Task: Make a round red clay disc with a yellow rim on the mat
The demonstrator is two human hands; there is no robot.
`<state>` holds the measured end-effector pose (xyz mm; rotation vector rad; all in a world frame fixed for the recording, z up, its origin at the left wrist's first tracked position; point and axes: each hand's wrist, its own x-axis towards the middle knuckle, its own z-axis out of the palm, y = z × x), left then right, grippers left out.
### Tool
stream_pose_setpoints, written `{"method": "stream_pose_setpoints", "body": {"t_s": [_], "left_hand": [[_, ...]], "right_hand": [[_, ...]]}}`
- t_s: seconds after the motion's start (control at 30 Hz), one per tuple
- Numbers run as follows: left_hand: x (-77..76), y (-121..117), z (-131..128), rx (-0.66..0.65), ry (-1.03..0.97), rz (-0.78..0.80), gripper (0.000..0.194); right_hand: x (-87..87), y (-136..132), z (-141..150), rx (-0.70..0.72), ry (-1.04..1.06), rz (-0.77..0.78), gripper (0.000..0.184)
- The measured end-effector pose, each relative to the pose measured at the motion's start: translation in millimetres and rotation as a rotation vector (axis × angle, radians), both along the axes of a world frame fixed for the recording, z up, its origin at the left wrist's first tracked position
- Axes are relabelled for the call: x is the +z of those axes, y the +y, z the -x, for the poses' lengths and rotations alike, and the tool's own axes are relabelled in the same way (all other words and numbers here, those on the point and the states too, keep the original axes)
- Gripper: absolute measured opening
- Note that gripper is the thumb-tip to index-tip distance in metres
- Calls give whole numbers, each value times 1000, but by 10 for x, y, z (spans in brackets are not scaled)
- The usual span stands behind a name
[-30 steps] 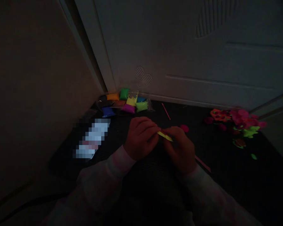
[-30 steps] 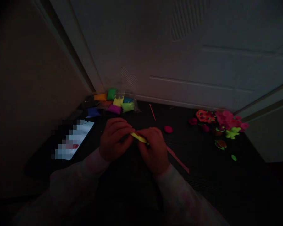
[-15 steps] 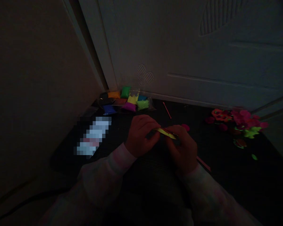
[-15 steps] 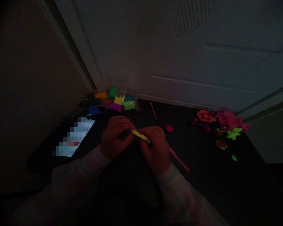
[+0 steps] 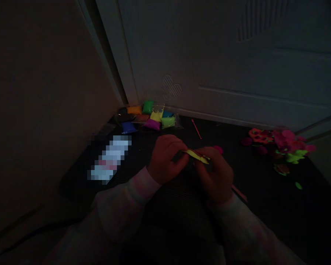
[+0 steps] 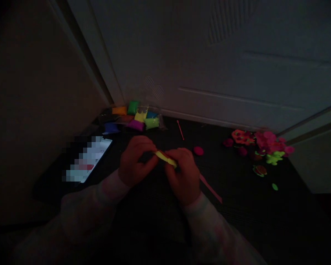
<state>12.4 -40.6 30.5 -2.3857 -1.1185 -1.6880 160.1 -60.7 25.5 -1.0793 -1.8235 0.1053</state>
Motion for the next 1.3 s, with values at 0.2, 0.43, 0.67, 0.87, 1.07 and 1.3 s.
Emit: {"method": "stream_pose_setpoints", "body": {"t_s": [0.2, 0.43, 0.67, 0.87, 1.07, 1.3], "left_hand": [[2, 7, 2, -7, -8, 50, 13], [-4, 5, -8, -15, -48, 76, 12], [-5, 6, -4, -6, -46, 81, 8], [-6, 12, 3, -1, -39, 69, 9], [5, 16, -1, 5, -58, 63, 11], [-9, 3, -5, 27, -19, 73, 5]], "right_hand": [[-5, -6, -8, 9, 5, 11, 21], [-13, -14, -12, -6, 12, 13, 21], [-12, -13, -6, 2, 36, 18, 21], [-14, -21, -6, -2, 42, 31, 22], [-27, -18, -24, -60, 117, 51, 21], [-33, -24, -11, -57, 161, 113, 20]]}}
